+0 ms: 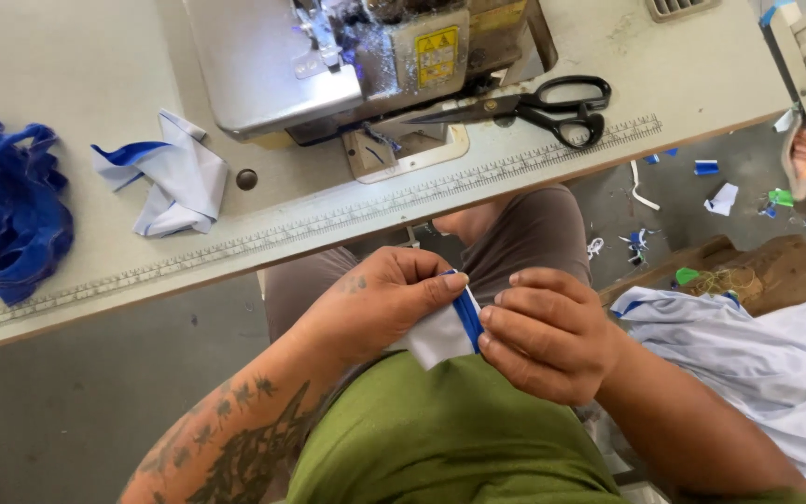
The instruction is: Sewing blue and white fabric strips together using an industrial sewing machine on a factory floor.
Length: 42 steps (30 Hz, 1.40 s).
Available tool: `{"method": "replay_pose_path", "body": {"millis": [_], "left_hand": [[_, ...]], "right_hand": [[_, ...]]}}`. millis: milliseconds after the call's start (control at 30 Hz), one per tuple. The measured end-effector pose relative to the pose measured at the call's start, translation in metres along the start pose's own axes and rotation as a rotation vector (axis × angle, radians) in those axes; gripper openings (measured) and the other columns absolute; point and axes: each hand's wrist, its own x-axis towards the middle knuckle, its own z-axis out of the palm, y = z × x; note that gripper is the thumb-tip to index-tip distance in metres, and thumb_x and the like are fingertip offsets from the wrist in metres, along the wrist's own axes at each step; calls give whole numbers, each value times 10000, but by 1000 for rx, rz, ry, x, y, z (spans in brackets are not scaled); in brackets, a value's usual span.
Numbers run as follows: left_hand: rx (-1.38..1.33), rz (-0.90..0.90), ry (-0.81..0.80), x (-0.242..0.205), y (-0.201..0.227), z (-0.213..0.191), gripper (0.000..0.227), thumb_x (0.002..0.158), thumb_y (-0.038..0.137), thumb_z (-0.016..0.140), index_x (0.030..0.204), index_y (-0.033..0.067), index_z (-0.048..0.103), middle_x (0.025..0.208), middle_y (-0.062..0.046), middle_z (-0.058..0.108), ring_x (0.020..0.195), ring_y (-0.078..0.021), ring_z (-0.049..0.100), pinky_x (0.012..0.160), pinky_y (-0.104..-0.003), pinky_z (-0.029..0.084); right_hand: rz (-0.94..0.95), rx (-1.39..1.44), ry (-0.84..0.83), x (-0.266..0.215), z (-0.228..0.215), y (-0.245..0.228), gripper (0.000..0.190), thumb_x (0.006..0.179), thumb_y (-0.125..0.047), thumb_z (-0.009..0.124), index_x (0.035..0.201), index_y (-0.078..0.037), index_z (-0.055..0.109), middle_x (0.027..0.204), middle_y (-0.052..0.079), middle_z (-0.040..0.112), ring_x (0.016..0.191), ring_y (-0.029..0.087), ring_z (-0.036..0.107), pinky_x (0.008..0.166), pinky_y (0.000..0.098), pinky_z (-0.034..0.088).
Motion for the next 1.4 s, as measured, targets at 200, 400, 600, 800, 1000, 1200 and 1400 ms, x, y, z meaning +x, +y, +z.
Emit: {"method": "replay_pose_path", "body": {"millis": [200, 400, 600, 800, 1000, 1200, 1400], "left_hand": [[421, -67, -3, -16, 49, -5, 235, 969, 315, 757, 829, 126, 762, 696, 49, 653, 614, -62, 522, 562, -275, 423], [424, 52, 97, -25, 42, -21, 248, 958, 310, 783, 885, 76, 823, 649, -72, 715, 611, -113, 652, 557, -269, 557], [428, 118, 87, -44, 44, -35, 283, 1034, 255, 692, 847, 84, 816, 600, -48, 660, 580, -97, 598, 540, -255, 509], [463, 181, 74, -53, 43, -42, 318, 1024, 300, 692, 800, 93, 781, 589, -53, 618, 611, -99, 559, 538, -288, 494], [845, 340, -99, -64, 53, -44, 197, 925, 288, 734, 926, 93, 712, 821, -204, 701, 849, -484, 717, 631, -526, 588], [1453, 211, -109, -84, 107, -30, 181, 960, 319, 644, 903, 159, 707, 915, -49, 769, 831, -350, 723, 708, -540, 551], [1439, 161, 71, -99, 139, -49, 143, 960, 308, 687, 922, 185, 749, 748, -44, 760, 661, -324, 697, 577, -500, 495]], "right_hand": [[-102, 102, -387, 32, -10, 7, 156, 1025, -96, 593, 915, -38, 688, 1015, 186, 778, 771, 280, 709, 740, 415, 573], [401, 341, -210, 35, 22, 1, 116, 972, -112, 684, 885, -64, 744, 913, 106, 785, 672, 300, 673, 663, 452, 558], [794, 533, -322, 42, 28, 1, 93, 907, -31, 769, 977, -62, 822, 902, 90, 793, 754, 287, 755, 702, 413, 605], [877, 564, -368, 42, 41, -2, 94, 918, -45, 754, 971, -88, 819, 838, 78, 789, 727, 306, 752, 688, 430, 581], [917, 992, -230, 40, 46, 3, 230, 912, -143, 795, 1057, -3, 685, 1100, 198, 736, 994, 268, 710, 861, 423, 570], [1194, 1861, -256, -4, 89, 11, 682, 931, -297, 882, 1420, -35, 485, 1154, 130, 729, 997, 197, 694, 829, 321, 521], [1169, 1393, -219, 22, 49, 19, 141, 917, -41, 654, 1007, -109, 570, 1091, 146, 683, 854, 184, 595, 706, 301, 454]]}}
